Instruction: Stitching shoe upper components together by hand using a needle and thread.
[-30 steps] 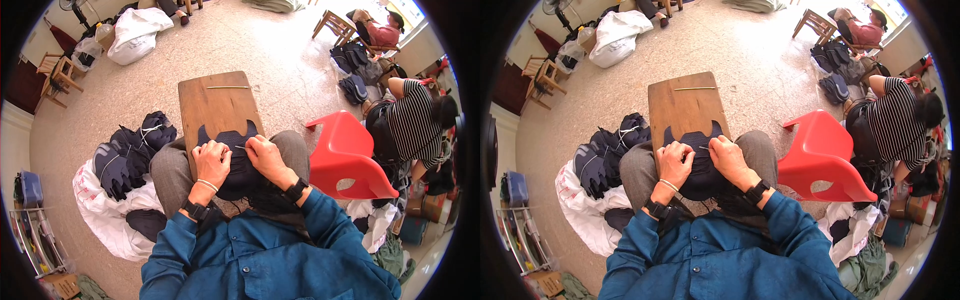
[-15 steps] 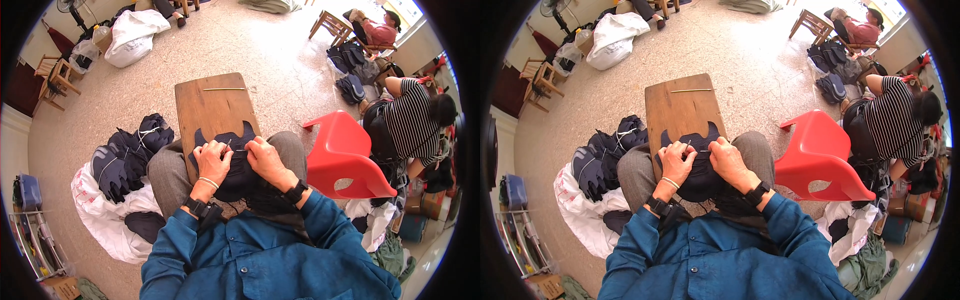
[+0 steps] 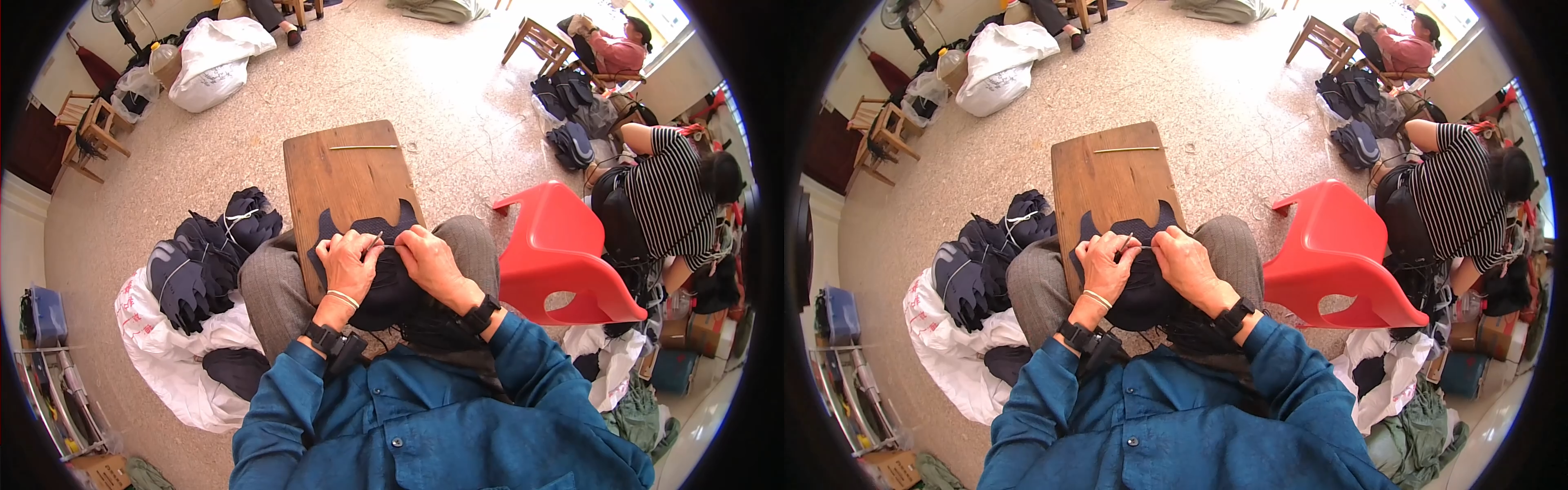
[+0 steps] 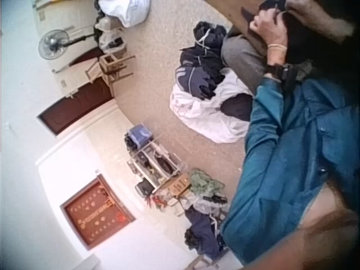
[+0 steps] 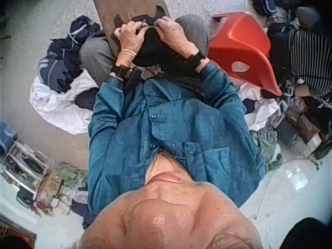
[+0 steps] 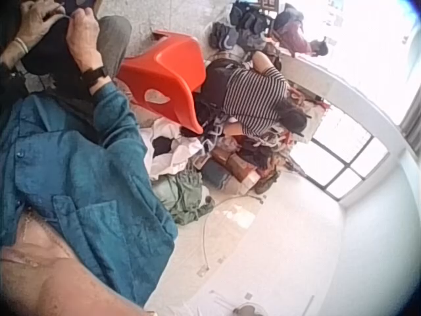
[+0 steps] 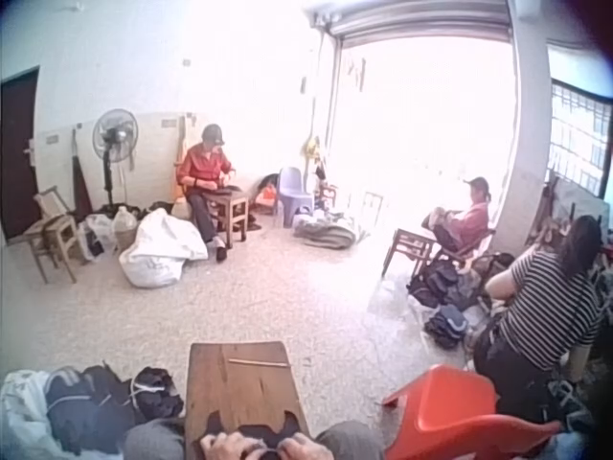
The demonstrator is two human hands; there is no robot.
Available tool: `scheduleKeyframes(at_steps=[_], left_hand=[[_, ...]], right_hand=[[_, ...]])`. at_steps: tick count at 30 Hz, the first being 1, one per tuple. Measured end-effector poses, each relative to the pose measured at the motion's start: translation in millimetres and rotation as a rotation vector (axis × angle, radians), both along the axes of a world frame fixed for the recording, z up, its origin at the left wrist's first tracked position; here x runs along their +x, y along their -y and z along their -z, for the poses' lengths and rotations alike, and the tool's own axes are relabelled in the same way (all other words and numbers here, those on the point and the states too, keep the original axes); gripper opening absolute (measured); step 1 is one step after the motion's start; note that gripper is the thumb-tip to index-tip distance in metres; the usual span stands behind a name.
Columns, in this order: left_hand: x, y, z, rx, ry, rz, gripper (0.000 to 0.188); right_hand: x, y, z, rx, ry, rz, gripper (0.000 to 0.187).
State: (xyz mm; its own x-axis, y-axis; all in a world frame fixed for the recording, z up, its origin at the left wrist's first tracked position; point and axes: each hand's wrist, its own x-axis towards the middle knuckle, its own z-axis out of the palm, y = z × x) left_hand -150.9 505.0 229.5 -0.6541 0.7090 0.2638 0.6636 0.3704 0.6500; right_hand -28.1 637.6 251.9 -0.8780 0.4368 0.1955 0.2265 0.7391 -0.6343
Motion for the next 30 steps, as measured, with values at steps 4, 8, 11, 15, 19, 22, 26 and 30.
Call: scheduleKeyframes(at_steps=[4,8,11,15,19,22,26,30], left_hand=[[0.9,0.8,-1.2,-0.004,-0.001,0.020,0.010],[-0.6,1.8,-0.1,0.018,0.041,0.010,0.008],[-0.2,0.1,-1.1,-0.009,0.047,0.006,0.007],[0.7,0.5,-0.9,-0.019,0.053,0.003,0.005],[2.7,-0.1,-1.4,0.014,0.032,0.010,0.007],[3.5,0.2,-2.3,0.009,0.053,0.010,0.010],[3.4,0.7,-2.1,-0.001,0.038,0.021,0.012],[3.2,0.9,-0.6,-0.009,0.049,0.028,0.014]], right_hand=[[0.1,-0.5,1.2,-0.043,-0.054,-0.017,0.007],[4.5,-1.6,-5.3,0.056,-0.033,0.014,0.007],[7.0,-2.7,-1.9,0.062,0.012,0.055,0.007],[6.9,-0.2,-6.1,0.083,0.043,0.052,0.007],[5.9,-0.4,-9.5,0.122,0.114,0.031,0.006],[5.2,-1.8,-9.2,0.135,0.154,0.024,0.006],[3.9,-7.5,-6.3,0.129,0.158,0.003,0.006],[-1.4,-8.9,-12.1,0.157,0.207,-0.044,0.005]])
